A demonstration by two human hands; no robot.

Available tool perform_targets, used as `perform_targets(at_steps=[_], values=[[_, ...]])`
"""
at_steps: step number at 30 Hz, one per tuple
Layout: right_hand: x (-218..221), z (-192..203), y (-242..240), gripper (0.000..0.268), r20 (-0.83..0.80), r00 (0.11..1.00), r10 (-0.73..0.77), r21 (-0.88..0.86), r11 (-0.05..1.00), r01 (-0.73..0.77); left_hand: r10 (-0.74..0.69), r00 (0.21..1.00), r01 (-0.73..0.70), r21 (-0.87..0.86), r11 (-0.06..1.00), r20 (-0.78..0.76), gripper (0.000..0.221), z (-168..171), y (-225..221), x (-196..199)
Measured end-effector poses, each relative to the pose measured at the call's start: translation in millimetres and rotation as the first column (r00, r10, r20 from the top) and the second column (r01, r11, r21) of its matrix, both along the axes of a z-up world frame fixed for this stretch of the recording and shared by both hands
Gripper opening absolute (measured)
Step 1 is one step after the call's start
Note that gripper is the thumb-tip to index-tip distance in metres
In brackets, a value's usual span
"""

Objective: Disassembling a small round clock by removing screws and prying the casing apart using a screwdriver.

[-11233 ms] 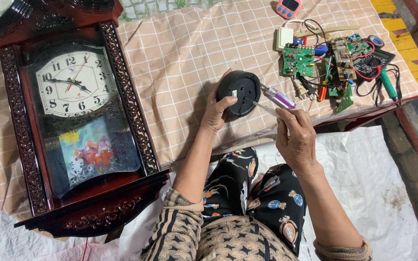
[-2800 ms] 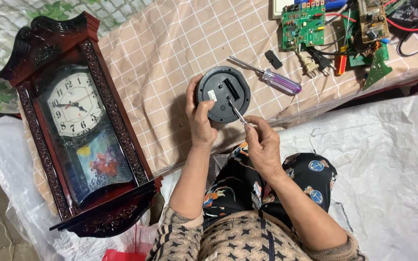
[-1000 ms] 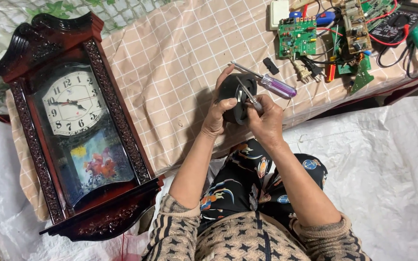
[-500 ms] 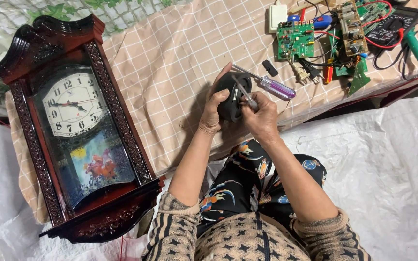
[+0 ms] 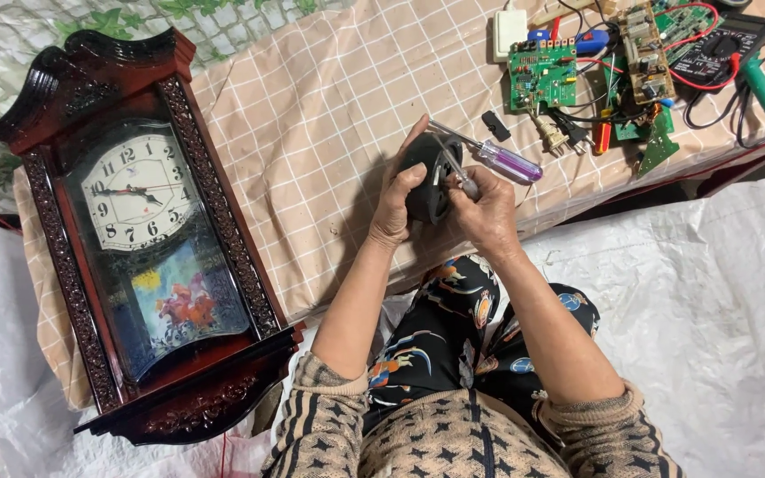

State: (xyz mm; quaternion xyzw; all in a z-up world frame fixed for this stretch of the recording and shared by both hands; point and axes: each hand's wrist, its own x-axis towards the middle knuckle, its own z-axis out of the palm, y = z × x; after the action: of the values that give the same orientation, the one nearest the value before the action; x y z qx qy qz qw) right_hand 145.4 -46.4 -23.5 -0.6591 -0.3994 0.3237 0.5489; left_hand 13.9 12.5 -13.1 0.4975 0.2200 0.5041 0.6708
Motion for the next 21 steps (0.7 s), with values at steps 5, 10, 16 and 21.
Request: perform_targets(at_steps=[5,10,16,21], values=[[10,-14,-4,0.008,-0.028,1.000,-0.003,-0.053,0.999,0.001,0.035,0.999,-0.035,-0.001,0.999,-0.025,0.061,8,-9,7],[12,-12,-5,0.011,-0.107,0.994,0.021,-0.017,1.000,-0.023,0.075,0.987,-0.065,0.078,0.995,-0.139,0.059,6,-10,13],[9,7,-14,0.014,-0.246,0.968,-0.042,0.021,0.999,0.048,0.151,0.952,-0.097,0.205,0.974,-0.266,0.052,-3,-6,23],[11,-19,-14,0.008,-0.193,0.980,-0.041,0.009,0.999,0.044,0.152,0.932,-0.084,0.212,0.974,-0.329,0.053,-3,-10,25]])
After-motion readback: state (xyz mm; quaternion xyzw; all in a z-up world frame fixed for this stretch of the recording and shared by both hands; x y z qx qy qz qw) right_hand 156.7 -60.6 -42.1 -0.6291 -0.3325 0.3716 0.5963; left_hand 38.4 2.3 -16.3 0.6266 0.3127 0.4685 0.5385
